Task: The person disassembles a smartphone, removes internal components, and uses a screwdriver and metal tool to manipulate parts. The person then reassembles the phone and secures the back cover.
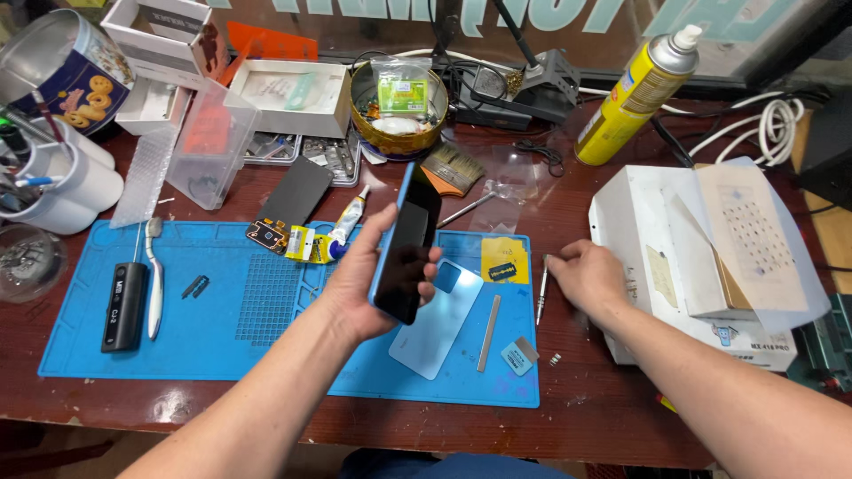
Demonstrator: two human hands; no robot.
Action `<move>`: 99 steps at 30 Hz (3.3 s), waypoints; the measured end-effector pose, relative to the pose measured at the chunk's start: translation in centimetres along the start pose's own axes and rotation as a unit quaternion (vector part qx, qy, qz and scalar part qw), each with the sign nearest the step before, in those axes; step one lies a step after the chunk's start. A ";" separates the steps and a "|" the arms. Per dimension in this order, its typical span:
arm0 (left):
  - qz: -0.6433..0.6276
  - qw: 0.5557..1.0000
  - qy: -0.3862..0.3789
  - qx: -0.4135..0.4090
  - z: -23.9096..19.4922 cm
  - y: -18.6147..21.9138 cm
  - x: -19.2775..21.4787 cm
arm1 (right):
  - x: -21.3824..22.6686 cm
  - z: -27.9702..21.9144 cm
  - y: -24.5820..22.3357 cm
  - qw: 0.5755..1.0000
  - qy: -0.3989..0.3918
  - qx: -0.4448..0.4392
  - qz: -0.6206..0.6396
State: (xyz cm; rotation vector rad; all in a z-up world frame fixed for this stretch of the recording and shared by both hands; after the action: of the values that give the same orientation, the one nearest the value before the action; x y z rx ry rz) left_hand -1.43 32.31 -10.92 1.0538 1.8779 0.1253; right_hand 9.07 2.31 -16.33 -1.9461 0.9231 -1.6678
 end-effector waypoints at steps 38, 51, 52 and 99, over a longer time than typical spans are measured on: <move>-0.069 0.978 0.179 -0.081 -8.6 0.7 11.5 | -14.5 -5.2 -14.8 0.935 -0.182 0.304 -0.034; -0.026 0.986 0.164 -0.033 -9.0 -0.8 12.9 | -13.8 -5.2 -14.2 0.958 -0.154 0.239 0.023; -0.029 0.985 0.168 -0.029 -9.1 -0.7 13.1 | -11.8 -4.0 -12.7 0.976 -0.131 0.175 0.005; 0.133 0.985 0.112 0.013 -6.4 -6.3 6.1 | -7.7 -4.6 -13.7 0.889 -0.238 -0.111 0.375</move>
State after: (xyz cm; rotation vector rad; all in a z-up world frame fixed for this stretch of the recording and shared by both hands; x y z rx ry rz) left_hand -11.35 34.79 -14.67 1.3524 1.9307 0.3904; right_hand 7.02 17.83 -11.42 -1.6673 1.4452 -0.6338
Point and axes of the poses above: each hand's wrist, its own z-axis towards the middle knuckle, its own x-axis out of the back of the hand, y = z × x, the point moved 7 cm from there along z, towards the middle knuckle, and after that the axes turned 13 degrees about z, right-handed, at the moved point
